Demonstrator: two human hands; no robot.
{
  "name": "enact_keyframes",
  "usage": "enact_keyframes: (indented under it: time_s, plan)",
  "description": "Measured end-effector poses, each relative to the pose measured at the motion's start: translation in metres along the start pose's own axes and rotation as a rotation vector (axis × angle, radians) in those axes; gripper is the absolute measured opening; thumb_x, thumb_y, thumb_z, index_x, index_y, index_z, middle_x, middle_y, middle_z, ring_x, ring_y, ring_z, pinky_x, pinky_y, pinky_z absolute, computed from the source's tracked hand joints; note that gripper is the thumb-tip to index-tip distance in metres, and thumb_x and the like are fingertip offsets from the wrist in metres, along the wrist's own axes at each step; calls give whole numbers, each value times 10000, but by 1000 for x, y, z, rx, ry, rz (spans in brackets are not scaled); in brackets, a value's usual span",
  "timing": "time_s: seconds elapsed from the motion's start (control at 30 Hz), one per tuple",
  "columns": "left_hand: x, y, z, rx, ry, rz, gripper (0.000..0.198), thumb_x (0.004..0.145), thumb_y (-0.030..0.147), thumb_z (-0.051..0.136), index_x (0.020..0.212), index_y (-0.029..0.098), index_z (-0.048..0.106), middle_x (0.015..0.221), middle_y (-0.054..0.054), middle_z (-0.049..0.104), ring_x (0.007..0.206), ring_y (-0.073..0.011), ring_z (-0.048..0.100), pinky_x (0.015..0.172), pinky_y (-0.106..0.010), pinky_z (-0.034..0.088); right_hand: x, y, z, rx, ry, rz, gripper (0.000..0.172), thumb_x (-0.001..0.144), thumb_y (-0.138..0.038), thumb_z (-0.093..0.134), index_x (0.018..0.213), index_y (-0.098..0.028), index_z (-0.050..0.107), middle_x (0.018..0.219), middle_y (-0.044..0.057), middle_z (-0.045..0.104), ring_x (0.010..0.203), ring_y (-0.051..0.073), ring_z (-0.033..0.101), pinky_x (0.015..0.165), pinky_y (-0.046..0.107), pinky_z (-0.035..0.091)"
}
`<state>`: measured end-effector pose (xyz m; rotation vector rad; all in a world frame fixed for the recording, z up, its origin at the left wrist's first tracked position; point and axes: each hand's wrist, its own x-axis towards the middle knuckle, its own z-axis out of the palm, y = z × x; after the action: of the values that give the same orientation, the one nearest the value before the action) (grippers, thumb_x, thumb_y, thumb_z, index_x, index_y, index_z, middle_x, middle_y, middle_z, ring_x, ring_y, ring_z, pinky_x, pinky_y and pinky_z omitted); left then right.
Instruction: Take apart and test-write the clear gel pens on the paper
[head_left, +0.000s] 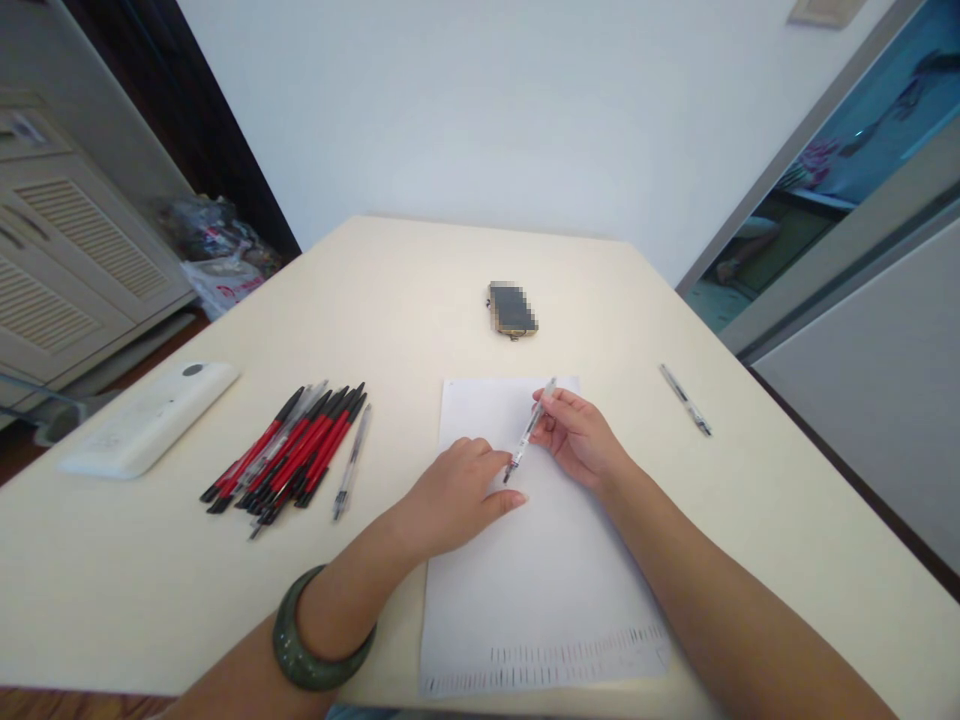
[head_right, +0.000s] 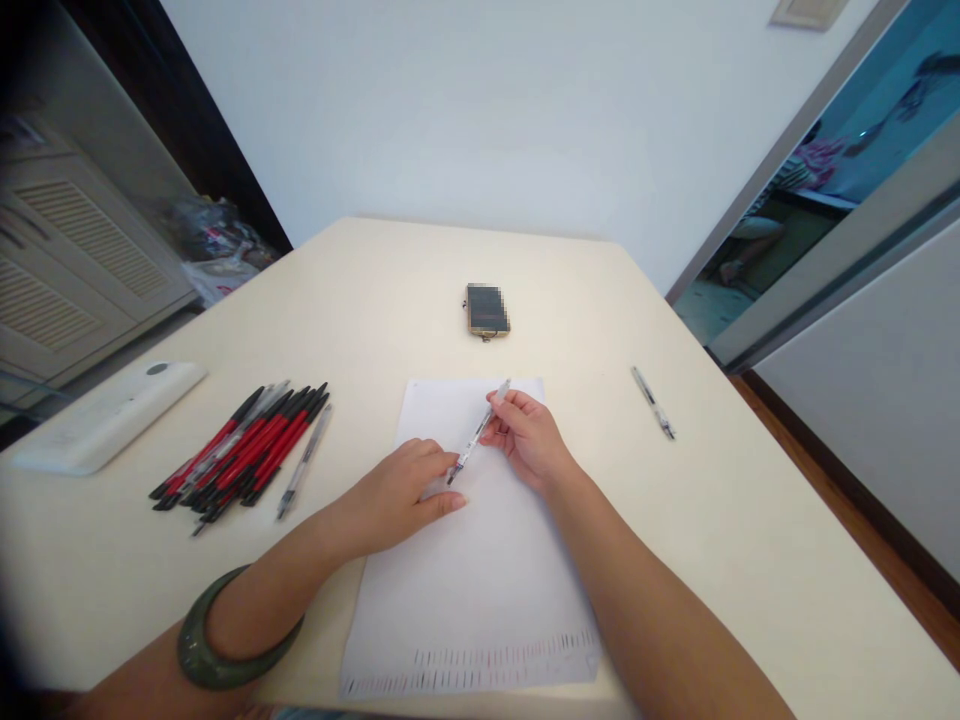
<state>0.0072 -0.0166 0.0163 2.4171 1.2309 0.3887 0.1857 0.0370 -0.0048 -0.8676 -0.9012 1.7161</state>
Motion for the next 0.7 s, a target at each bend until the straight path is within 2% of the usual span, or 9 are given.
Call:
enact_keyframes:
  time_s: [0.17, 0.3, 0.43, 0.57, 0.7]
  plan:
    - [4, -1, 0, -24, 60, -103, 240, 814, 336, 360, 702, 170, 492, 711, -30, 517, 691, -162, 462, 613, -265, 338, -4, -2, 4, -57, -29, -44, 152, 726, -286, 565, 825, -173, 546, 676, -8, 569, 546, 68, 529, 581, 228, 468]
    - [4, -4, 0, -73, 80, -191, 261, 821, 310, 325, 644, 178, 463, 650, -10, 507, 600, -139, 444, 539, -242, 296, -9, -5, 9, -88, -30, -109, 175, 750, -301, 531, 879, -183, 531, 781, 11, 570, 593, 78, 539, 609, 256, 468]
    - [3, -3, -1, -136, 72, -195, 282, 801, 347, 367, 604, 177, 476, 599, 1, 502, 562, -134, 439, 515, -235, 277, -13, -7, 13, -102, -49, -151, 198, 763, -319, 509, 909, -187, 529, 810, 15, 555, 585, 76, 525, 611, 267, 459]
    - [3, 4, -3, -348, 100, -163, 254, 775, 395, 426, 747, 184, 565, 683, -8, 553, 629, -144, 479, 559, -240, 315, -17, -6, 18, -177, -97, -97, 234, 751, -341, 519, 902, -165, 552, 751, 17, 554, 553, 78, 509, 579, 255, 433]
    - [4, 5, -6, -766, 216, -247, 282, 780, 377, 444, 963, 192, 556, 807, -23, 589, 692, -138, 508, 609, -243, 359, -22, -3, 25, -315, -156, -63, 259, 736, -364, 532, 848, -136, 584, 642, 7, 523, 504, 71, 440, 505, 224, 370]
